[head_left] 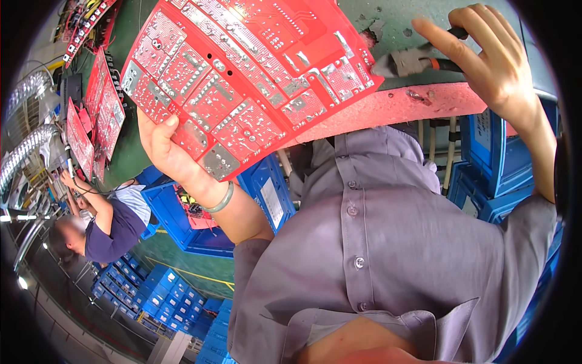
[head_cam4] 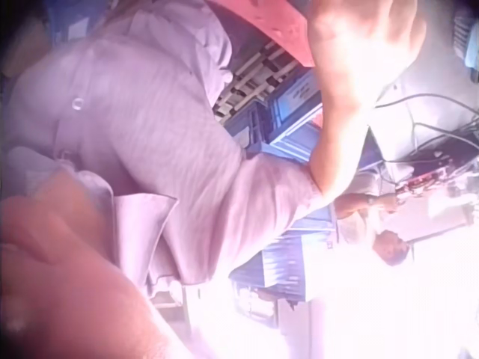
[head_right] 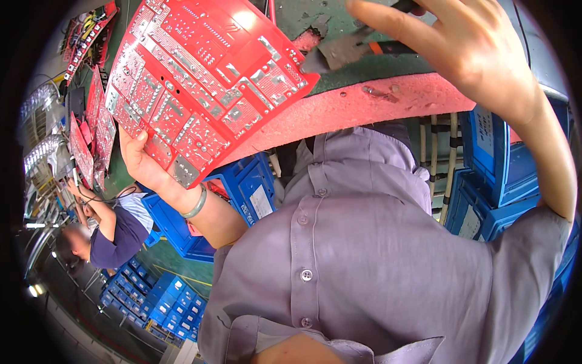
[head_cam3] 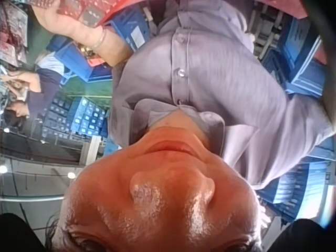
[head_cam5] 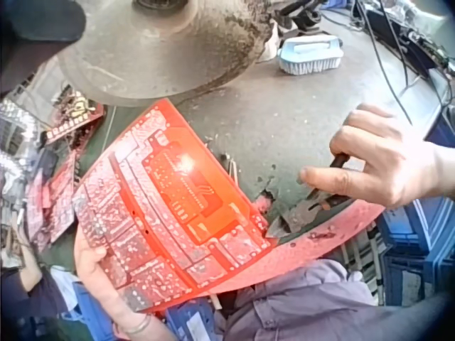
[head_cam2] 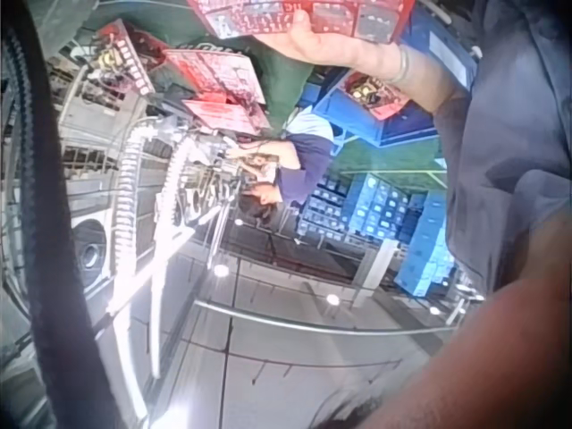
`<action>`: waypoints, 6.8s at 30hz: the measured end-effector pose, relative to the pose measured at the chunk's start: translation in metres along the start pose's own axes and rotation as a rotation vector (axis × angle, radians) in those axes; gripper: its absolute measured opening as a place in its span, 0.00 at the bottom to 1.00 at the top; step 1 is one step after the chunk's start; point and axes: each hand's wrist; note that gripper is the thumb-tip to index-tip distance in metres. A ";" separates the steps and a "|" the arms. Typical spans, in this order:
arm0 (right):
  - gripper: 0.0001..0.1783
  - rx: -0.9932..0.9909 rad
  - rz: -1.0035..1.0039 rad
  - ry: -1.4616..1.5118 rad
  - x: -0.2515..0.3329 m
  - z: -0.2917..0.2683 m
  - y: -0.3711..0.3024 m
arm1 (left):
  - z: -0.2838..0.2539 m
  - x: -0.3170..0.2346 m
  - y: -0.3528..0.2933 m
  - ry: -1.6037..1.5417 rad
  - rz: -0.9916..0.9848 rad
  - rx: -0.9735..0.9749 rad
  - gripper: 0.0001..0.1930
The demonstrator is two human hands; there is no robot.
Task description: Cutting excess component leads from a PCB and cleaning the board with a cloth.
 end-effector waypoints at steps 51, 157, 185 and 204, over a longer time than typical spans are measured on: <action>0.30 0.021 0.299 0.140 0.025 -0.017 0.004 | 0.003 0.003 0.000 -0.046 0.039 0.052 0.28; 0.42 0.060 0.824 0.467 0.109 -0.032 0.091 | 0.011 0.023 -0.108 0.043 0.435 -0.017 0.43; 0.39 0.021 0.838 0.393 0.117 -0.029 0.102 | 0.016 0.028 -0.103 -0.063 0.446 -0.066 0.43; 0.37 -0.093 0.973 0.530 0.084 -0.022 0.093 | 0.018 0.021 -0.104 0.108 0.304 -0.161 0.39</action>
Point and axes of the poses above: each hand's wrist, its own y-axis towards the middle knuckle, its own z-axis out of the palm, x = y × z, and after that the axes turned 6 degrees about z, right-handed
